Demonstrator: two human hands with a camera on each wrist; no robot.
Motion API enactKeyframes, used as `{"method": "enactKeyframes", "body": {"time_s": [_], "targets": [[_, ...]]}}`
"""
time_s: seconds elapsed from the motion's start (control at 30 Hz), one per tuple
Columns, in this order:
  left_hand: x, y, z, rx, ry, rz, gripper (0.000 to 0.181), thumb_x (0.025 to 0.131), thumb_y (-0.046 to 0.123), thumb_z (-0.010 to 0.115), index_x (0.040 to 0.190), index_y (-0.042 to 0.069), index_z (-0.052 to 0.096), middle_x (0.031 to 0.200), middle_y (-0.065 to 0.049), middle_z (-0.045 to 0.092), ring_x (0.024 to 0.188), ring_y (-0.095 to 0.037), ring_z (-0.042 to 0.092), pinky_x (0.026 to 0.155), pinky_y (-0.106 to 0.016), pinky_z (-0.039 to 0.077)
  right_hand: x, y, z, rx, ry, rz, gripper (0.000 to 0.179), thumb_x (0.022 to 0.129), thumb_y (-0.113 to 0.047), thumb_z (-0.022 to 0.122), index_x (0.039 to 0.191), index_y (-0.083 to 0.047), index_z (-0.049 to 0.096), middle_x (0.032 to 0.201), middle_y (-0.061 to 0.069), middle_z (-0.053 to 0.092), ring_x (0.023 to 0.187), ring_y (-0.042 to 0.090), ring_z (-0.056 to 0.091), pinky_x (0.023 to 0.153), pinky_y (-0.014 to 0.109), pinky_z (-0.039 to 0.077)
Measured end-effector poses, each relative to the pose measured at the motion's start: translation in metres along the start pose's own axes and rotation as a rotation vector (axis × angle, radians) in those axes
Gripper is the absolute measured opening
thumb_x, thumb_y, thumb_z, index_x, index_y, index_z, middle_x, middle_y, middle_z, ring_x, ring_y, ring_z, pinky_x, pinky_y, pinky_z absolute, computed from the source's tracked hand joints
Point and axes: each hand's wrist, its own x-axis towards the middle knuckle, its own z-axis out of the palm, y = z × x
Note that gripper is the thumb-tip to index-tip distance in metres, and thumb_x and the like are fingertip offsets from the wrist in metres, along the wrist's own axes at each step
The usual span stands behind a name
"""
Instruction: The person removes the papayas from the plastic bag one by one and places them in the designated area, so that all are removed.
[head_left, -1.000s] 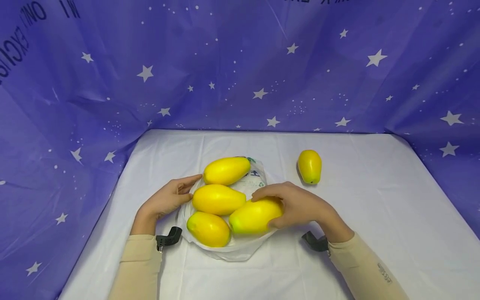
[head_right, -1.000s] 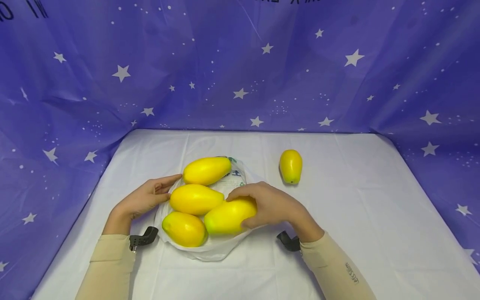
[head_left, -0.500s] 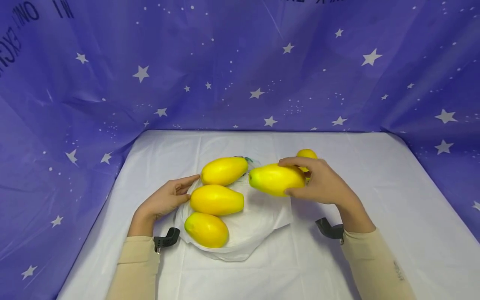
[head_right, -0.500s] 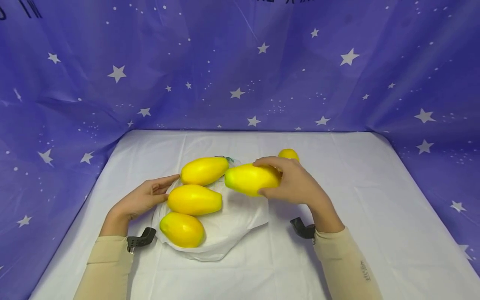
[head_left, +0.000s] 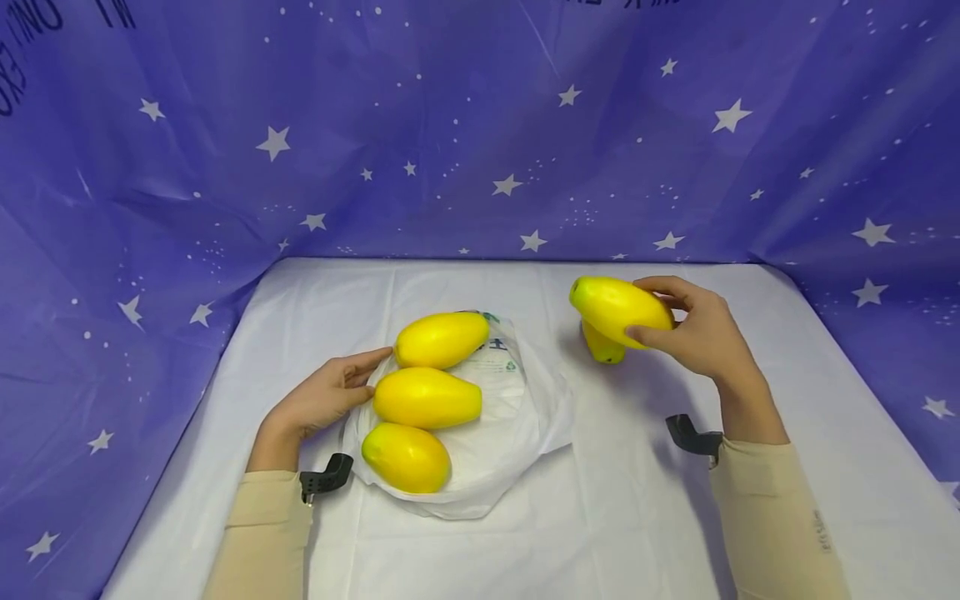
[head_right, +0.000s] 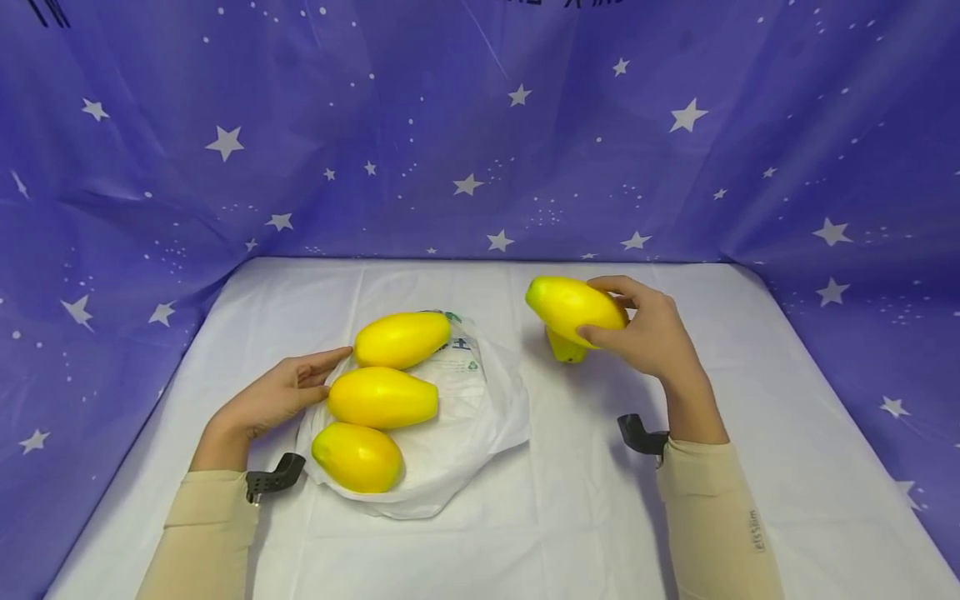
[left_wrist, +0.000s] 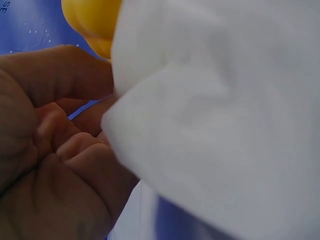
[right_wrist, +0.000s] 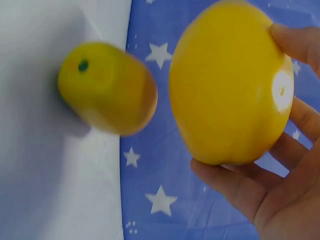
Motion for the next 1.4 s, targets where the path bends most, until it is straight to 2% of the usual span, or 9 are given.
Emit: {"method": "enactKeyframes", "body": {"time_s": [0.33, 0.43, 0.57, 0.7, 0.8, 0.87, 0.97, 1.1, 1.4], "targets": [[0.000, 0.000, 0.002, 0.021, 0.007, 0.012, 0.058, 0.095, -0.002, 0.052, 0.150, 0.013, 0.040, 0.153, -0.004, 0.037, 0.142, -0.026, 0.027, 0.115, -0.048, 0.021, 0.002, 0.035, -0.017, -0.002, 0.093, 0.092, 0.061, 0.078, -0.037, 0.082, 0.131, -0.017, 0.060, 0.129, 0.008, 0.059, 0.112, 0.036, 0.051, 0.084, 0.046, 0.044], [0.001, 0.000, 0.003, 0.014, 0.003, 0.021, 0.058, 0.095, -0.002, 0.052, 0.149, 0.012, 0.040, 0.153, -0.005, 0.037, 0.143, -0.026, 0.026, 0.115, -0.048, 0.020, 0.002, 0.044, -0.017, -0.009, 0.113, 0.120, 0.061, 0.078, -0.036, 0.082, 0.131, -0.017, 0.060, 0.130, 0.009, 0.058, 0.112, 0.036, 0.053, 0.083, 0.040, 0.045], [0.001, 0.000, 0.002, 0.013, 0.004, 0.028, 0.058, 0.094, -0.003, 0.052, 0.149, 0.011, 0.040, 0.153, -0.005, 0.037, 0.143, -0.027, 0.025, 0.116, -0.048, 0.018, 0.002, 0.053, -0.016, -0.028, 0.131, 0.182, 0.066, 0.077, -0.040, 0.081, 0.134, -0.015, 0.058, 0.133, 0.012, 0.057, 0.110, 0.036, 0.058, 0.075, 0.025, 0.049], [0.001, -0.001, 0.002, 0.011, 0.004, 0.022, 0.058, 0.094, -0.003, 0.051, 0.149, 0.011, 0.040, 0.153, -0.003, 0.037, 0.143, -0.024, 0.026, 0.116, -0.045, 0.019, 0.003, 0.063, -0.011, -0.047, 0.125, 0.263, 0.075, 0.076, -0.048, 0.080, 0.136, -0.011, 0.055, 0.136, 0.016, 0.054, 0.115, 0.040, 0.056, 0.082, 0.038, 0.054], [0.001, -0.001, 0.002, 0.019, 0.011, 0.013, 0.058, 0.094, -0.003, 0.052, 0.149, 0.013, 0.040, 0.153, -0.002, 0.037, 0.142, -0.024, 0.027, 0.115, -0.044, 0.020, 0.003, 0.067, -0.005, -0.073, 0.109, 0.309, 0.080, 0.077, -0.051, 0.078, 0.138, -0.008, 0.052, 0.138, 0.020, 0.052, 0.122, 0.045, 0.048, 0.094, 0.057, 0.046], [0.001, 0.000, 0.003, 0.029, 0.015, 0.010, 0.058, 0.094, -0.002, 0.052, 0.149, 0.014, 0.041, 0.152, -0.002, 0.038, 0.142, -0.024, 0.027, 0.115, -0.045, 0.020, 0.003, 0.066, -0.002, -0.091, 0.100, 0.337, 0.080, 0.078, -0.052, 0.077, 0.139, -0.007, 0.051, 0.138, 0.021, 0.051, 0.125, 0.048, 0.042, 0.098, 0.061, 0.040], [0.001, 0.001, 0.003, 0.047, 0.021, 0.009, 0.058, 0.094, 0.000, 0.053, 0.149, 0.015, 0.041, 0.152, -0.003, 0.038, 0.142, -0.028, 0.027, 0.115, -0.050, 0.019, 0.003, 0.066, 0.003, -0.122, 0.081, 0.373, 0.082, 0.079, -0.054, 0.074, 0.141, -0.007, 0.049, 0.140, 0.023, 0.049, 0.124, 0.051, 0.035, 0.098, 0.066, 0.034], [0.002, 0.002, 0.004, 0.047, 0.021, 0.008, 0.058, 0.094, 0.001, 0.054, 0.149, 0.015, 0.041, 0.152, -0.003, 0.039, 0.142, -0.027, 0.027, 0.115, -0.050, 0.020, 0.004, 0.067, 0.006, -0.159, 0.062, 0.399, 0.084, 0.079, -0.057, 0.072, 0.142, -0.008, 0.047, 0.141, 0.024, 0.048, 0.123, 0.053, 0.033, 0.095, 0.067, 0.033], [0.001, 0.001, 0.002, 0.049, 0.030, -0.003, 0.059, 0.094, 0.000, 0.053, 0.149, 0.016, 0.041, 0.152, -0.003, 0.038, 0.142, -0.026, 0.028, 0.115, -0.048, 0.021, 0.004, 0.058, 0.006, -0.214, 0.035, 0.382, 0.093, 0.078, -0.064, 0.069, 0.148, -0.009, 0.040, 0.146, 0.025, 0.041, 0.126, 0.054, 0.033, 0.098, 0.070, 0.031]]}}
